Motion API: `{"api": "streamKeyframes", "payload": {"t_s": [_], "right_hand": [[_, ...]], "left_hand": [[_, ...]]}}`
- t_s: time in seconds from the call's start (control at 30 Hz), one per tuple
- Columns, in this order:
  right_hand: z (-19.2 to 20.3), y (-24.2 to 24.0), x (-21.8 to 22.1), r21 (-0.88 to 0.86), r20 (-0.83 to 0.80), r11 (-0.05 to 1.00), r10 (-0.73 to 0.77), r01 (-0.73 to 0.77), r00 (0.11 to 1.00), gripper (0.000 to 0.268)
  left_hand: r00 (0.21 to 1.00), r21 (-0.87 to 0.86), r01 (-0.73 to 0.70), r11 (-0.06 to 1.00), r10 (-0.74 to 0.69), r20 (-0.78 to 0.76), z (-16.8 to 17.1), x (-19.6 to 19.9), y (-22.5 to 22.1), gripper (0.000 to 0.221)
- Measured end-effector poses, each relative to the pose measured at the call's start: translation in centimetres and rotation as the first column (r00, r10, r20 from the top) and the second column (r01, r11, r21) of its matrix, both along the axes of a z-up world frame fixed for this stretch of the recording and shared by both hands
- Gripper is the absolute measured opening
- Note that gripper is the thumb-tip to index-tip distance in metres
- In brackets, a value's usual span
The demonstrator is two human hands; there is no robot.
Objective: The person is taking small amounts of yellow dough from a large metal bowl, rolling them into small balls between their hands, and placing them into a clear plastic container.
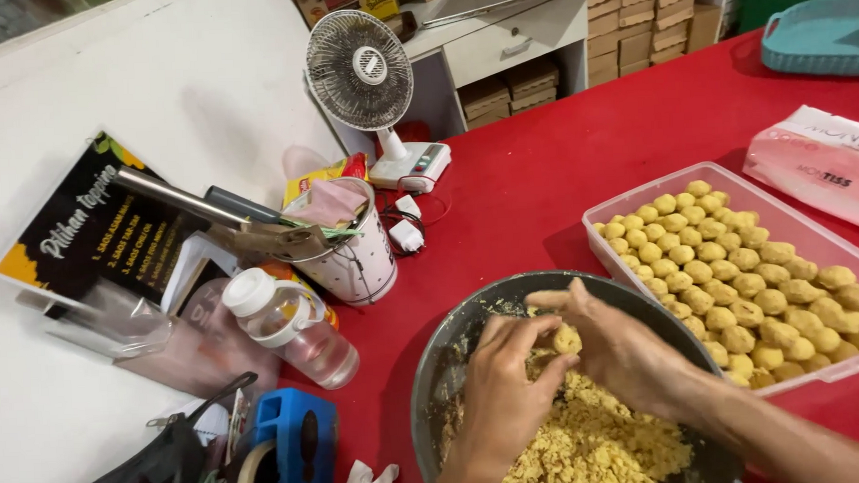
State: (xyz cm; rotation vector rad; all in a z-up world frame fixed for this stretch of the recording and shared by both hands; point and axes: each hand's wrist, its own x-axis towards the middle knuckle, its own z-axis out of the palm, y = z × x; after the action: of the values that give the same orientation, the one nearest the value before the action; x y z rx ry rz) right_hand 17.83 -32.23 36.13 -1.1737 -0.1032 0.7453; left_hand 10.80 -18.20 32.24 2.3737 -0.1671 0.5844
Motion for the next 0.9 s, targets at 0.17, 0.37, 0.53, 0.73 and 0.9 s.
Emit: {"api": "streamKeyframes", "payload": {"t_s": [0.17,0.37,0.53,0.73,0.9], "right_hand": [[-5.0,0.6,0.9,0.225,-0.022,0.974,0.006,0.0,1.0,0.043],[-7.3,-0.7,3.2,0.167,0.062,0.972,0.156,-0.164,0.986,0.048],[-6.6,-0.2,3.0,-0.015,0.093,1.0,0.008,-0.006,0.996,0.062],[-4.6,0.2,2.5,0.027,0.07,0.991,0.13,-0.132,0.989,0.035],[-8.3,0.0,3.3,-0.231,0.356,0.96,0.232,-0.155,0.905,0.023]], "left_hand": [[0.991,0.186,-0.06,0.981,0.036,0.131,1.2,0.4,0.5,0.051],[0.953,-0.179,-0.088,0.98,0.03,-0.301,1.5,-1.0,7.7,0.056],[0.987,-0.755,0.103,0.647,0.024,0.156,-6.2,0.2,13.7,0.031],[0.902,-0.678,0.415,0.607,-0.177,0.394,-13.9,2.4,17.3,0.038],[0.931,-0.91,0.365,0.195,-0.088,0.354,-13.3,1.7,13.9,0.04]]}}
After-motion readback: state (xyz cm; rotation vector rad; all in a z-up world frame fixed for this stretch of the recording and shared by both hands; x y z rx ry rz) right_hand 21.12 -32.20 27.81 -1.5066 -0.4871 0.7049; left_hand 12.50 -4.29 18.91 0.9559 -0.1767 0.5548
